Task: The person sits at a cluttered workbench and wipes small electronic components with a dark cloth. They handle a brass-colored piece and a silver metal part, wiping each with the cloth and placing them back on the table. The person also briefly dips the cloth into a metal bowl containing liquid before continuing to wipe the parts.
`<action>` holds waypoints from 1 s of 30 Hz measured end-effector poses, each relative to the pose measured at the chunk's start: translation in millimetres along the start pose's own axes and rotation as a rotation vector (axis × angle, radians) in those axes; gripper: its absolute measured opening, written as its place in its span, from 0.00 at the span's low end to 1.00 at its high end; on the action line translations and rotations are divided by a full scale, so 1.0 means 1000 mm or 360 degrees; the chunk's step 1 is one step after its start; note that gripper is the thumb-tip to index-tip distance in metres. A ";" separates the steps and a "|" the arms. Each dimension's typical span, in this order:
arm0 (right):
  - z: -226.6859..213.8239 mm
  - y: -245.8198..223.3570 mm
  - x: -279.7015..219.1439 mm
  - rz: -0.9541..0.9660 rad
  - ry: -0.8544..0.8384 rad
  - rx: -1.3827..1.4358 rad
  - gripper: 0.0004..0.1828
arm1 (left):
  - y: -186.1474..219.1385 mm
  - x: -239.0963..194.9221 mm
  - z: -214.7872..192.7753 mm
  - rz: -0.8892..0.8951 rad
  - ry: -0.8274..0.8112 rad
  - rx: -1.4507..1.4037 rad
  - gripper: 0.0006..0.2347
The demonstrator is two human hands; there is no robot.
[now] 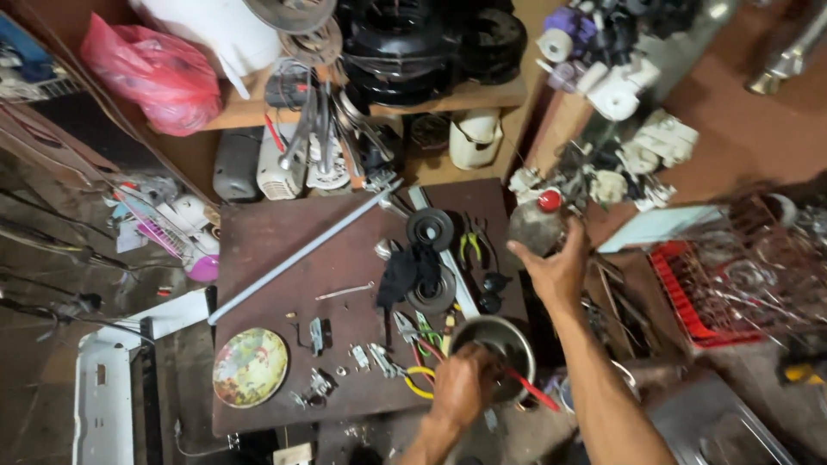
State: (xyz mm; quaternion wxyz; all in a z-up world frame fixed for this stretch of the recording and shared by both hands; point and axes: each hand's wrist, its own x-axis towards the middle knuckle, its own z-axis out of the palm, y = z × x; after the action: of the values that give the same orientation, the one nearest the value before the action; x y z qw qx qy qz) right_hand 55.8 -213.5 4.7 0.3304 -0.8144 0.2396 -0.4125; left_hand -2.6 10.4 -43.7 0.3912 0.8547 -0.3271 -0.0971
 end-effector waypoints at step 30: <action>0.121 -0.061 0.127 0.0762 -0.0623 -0.0409 0.65 | -0.027 0.012 0.011 -0.0129 -0.0060 -0.0241 0.09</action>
State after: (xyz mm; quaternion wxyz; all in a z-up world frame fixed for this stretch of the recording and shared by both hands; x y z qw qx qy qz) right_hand 232.4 -216.4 61.6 0.3522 -0.8339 0.4061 -0.1253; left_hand 15.1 8.8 -70.4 0.4441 0.8332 -0.2914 -0.1534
